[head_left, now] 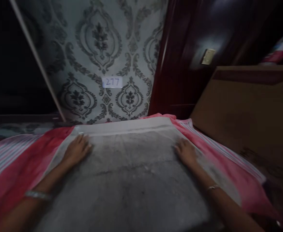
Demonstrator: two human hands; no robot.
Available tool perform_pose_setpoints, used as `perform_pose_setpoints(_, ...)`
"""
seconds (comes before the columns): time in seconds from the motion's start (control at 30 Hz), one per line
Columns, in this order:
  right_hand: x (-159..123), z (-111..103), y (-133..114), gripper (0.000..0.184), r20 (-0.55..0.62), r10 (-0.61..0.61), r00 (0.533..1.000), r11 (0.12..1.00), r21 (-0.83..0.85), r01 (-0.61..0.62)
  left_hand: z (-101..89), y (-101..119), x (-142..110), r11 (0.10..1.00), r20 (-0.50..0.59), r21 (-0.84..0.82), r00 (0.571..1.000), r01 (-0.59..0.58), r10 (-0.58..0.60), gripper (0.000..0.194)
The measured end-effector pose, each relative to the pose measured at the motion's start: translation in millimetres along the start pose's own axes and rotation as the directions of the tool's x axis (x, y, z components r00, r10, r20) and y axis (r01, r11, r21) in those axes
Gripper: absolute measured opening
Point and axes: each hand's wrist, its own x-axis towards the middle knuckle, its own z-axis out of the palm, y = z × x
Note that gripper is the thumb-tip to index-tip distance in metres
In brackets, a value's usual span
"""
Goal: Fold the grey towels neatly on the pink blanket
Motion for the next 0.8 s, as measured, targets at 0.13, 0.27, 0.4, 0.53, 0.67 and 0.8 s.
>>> perform_pose_setpoints(0.13,-6.6,17.1,-61.2,0.056,0.127,-0.319,0.939,0.945,0.119,0.305,31.7,28.4,-37.4,0.966,0.208,0.103,0.955,-0.235,0.21,0.062)
perform_pose_setpoints(0.27,-3.9,24.5,-54.6,0.058,0.202,-0.342,0.918,0.937,0.152,0.316,36.1,39.2,-50.0,0.959,0.291,0.156,0.939,-0.236,0.184,0.067)
perform_pose_setpoints(0.4,-1.0,21.2,5.7,0.058,0.184,-0.17,0.968,0.985,0.053,0.162,19.3,26.5,-52.7,0.953,0.316,0.194,0.935,-0.231,0.162,0.069)
perform_pose_setpoints(0.53,-11.4,20.3,68.2,0.06,0.211,0.031,0.977,0.999,-0.025,-0.026,0.1,-3.7,-74.8,0.943,0.274,0.316,0.962,-0.102,0.013,0.069)
perform_pose_setpoints(0.67,-18.3,18.3,95.2,0.057,0.256,0.127,0.958,0.991,0.001,-0.132,-11.0,-20.4,-100.2,0.936,0.197,0.352,0.979,-0.012,-0.062,0.069)
perform_pose_setpoints(0.8,-6.6,12.7,94.0,0.058,0.248,0.189,0.95,0.978,0.035,-0.204,-12.3,-17.1,-107.2,0.931,0.121,0.364,0.991,0.003,-0.05,0.068)
